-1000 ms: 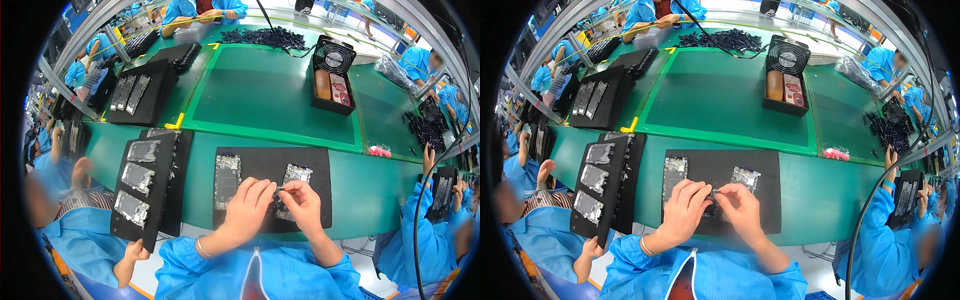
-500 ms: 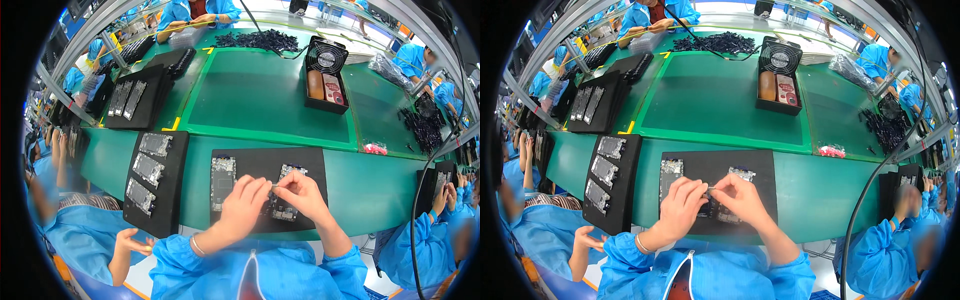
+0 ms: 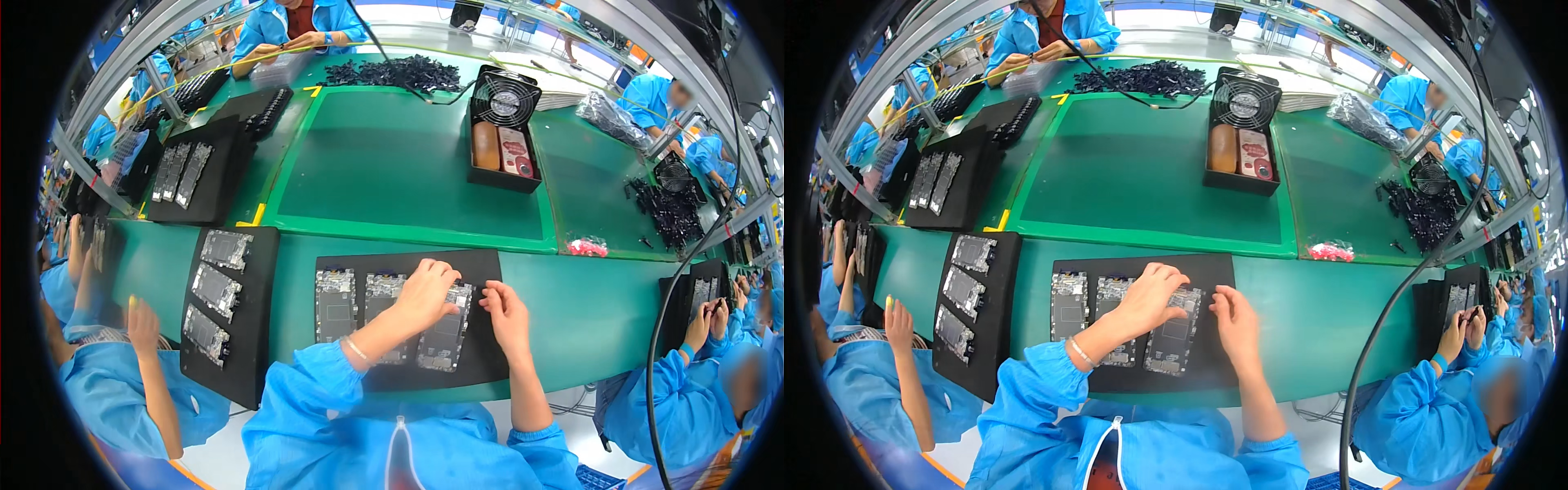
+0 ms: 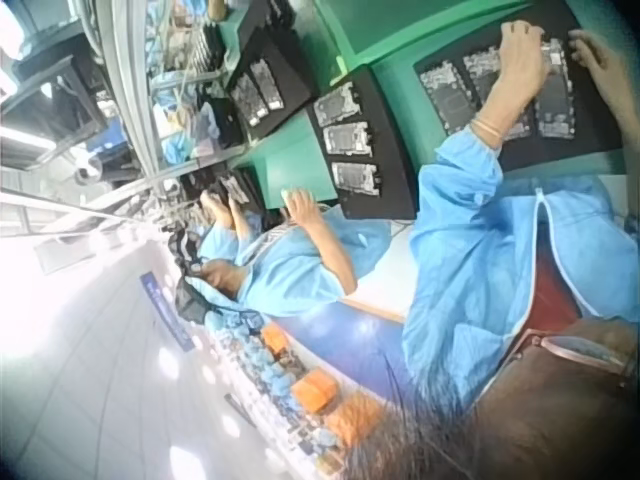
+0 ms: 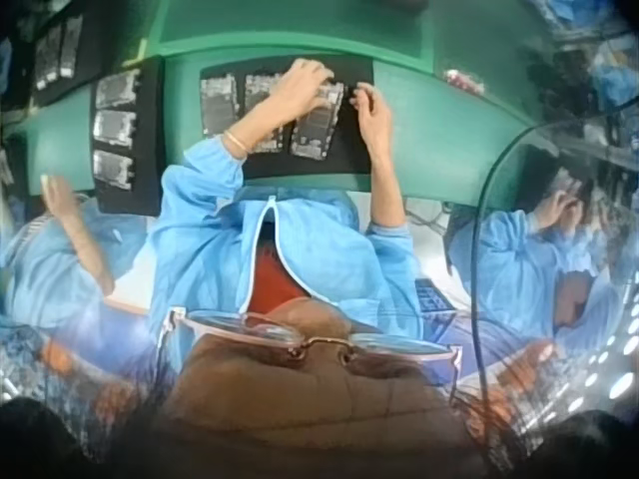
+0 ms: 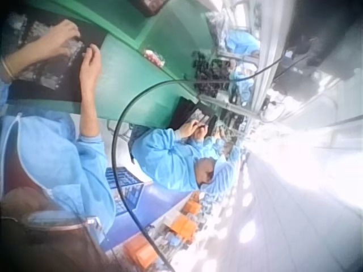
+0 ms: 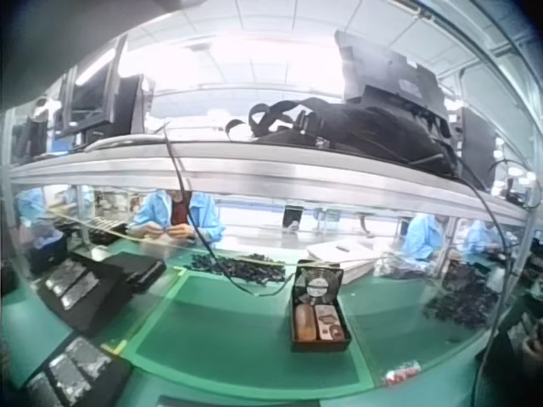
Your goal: The person assembles small electronic components onto circuit boards at a workstation. They pick up small black parts from a pile and attach them to the boards, then place the boards into a black tray. The person repeats this process throughout the video.
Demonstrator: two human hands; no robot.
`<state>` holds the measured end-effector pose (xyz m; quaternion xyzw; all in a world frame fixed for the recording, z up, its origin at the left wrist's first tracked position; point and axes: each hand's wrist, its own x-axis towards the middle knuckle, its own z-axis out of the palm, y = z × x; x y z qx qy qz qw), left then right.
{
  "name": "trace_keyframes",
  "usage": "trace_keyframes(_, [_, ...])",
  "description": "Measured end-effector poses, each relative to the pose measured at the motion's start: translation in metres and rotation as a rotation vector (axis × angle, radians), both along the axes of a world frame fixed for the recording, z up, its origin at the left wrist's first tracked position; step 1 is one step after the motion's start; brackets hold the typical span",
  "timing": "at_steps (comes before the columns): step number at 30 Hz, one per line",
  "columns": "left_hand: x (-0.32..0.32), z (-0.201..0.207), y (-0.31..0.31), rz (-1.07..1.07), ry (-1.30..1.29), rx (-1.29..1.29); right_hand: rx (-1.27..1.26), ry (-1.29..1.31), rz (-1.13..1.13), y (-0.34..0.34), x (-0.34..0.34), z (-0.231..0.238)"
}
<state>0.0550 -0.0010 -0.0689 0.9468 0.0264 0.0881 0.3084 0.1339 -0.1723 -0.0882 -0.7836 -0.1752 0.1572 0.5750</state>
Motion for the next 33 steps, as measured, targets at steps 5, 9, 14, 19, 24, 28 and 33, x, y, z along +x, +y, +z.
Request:
trace_keyframes(5, [-0.029,0.047,-0.017,0.03,-0.122,-0.046,0.266,0.283,0.082,-0.002,-0.009,0.026])
trace_keyframes(9, [-0.049,0.059,-0.028,0.067,-0.207,0.009,0.36,0.32,0.112,-0.009,-0.029,0.05])
trace_keyframes(14, [-0.068,0.06,-0.044,0.113,-0.391,0.166,0.409,0.28,0.144,-0.022,-0.048,0.055])
trace_keyframes(19, [-0.079,0.059,-0.053,0.113,-0.445,0.27,0.36,0.168,0.155,-0.028,-0.062,0.064])
trace_keyframes(24, [-0.084,0.058,-0.055,0.101,-0.471,0.32,0.274,0.056,0.145,-0.028,-0.065,0.066])
trace_keyframes(28, [-0.085,0.057,-0.055,0.096,-0.489,0.33,0.291,0.073,0.157,-0.028,-0.064,0.071])
trace_keyframes(33, [-0.086,0.054,-0.056,0.08,-0.522,0.349,0.288,0.035,0.249,-0.03,-0.056,0.073])
